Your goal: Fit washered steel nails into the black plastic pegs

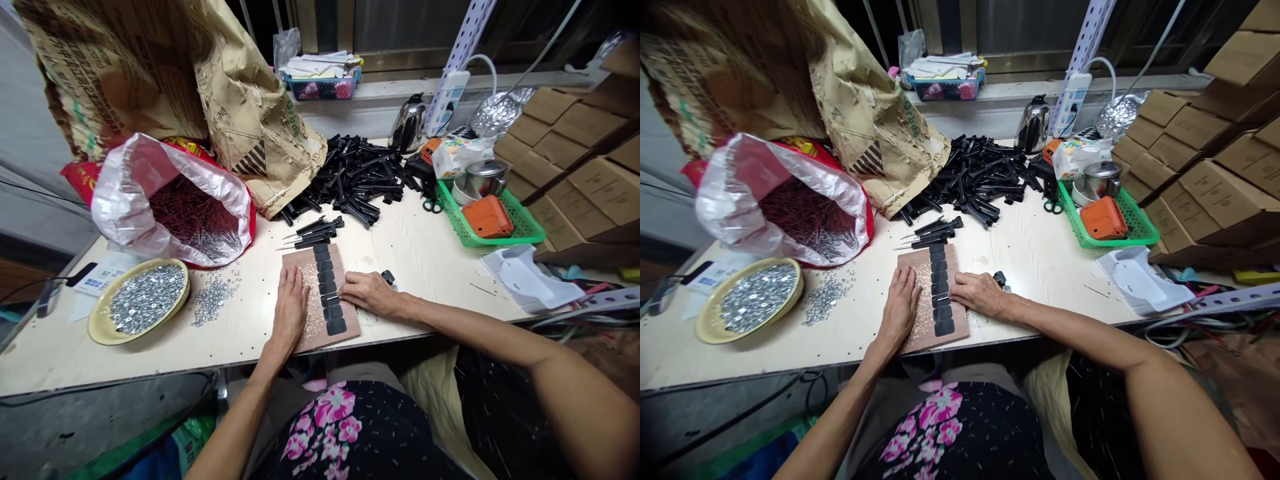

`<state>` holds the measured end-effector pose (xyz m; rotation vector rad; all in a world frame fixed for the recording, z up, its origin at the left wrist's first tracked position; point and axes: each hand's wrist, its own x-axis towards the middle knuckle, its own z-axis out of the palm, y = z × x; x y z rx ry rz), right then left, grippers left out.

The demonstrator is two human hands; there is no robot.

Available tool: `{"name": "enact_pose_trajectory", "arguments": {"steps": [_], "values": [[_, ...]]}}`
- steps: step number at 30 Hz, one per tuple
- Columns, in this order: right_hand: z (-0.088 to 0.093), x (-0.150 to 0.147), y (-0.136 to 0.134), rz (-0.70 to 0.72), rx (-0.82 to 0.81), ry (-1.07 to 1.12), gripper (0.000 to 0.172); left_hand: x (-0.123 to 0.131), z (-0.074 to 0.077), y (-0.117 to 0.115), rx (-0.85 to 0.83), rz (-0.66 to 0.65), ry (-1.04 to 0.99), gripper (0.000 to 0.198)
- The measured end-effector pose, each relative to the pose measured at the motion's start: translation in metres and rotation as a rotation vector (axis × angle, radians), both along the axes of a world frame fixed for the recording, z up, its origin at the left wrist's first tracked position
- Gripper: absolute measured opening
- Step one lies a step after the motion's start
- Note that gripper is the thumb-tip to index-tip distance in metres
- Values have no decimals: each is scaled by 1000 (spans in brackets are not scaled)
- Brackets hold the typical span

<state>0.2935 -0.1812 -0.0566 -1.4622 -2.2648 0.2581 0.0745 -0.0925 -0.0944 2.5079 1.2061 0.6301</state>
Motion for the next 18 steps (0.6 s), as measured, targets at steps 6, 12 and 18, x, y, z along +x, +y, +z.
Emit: {"name": "enact_pose_trajectory", "arguments": {"steps": [6,12,18], "values": [[-2,41,-24,-329,-80,74,17,-4,-7,0,29,7,-28,46],[9,62,-13,-391,34,-154,9,-3,-14,-1,56,32,-92,44],[27,-11,103,-166,73,-192,22,-10,9,-11,32,54,-148,39]]}}
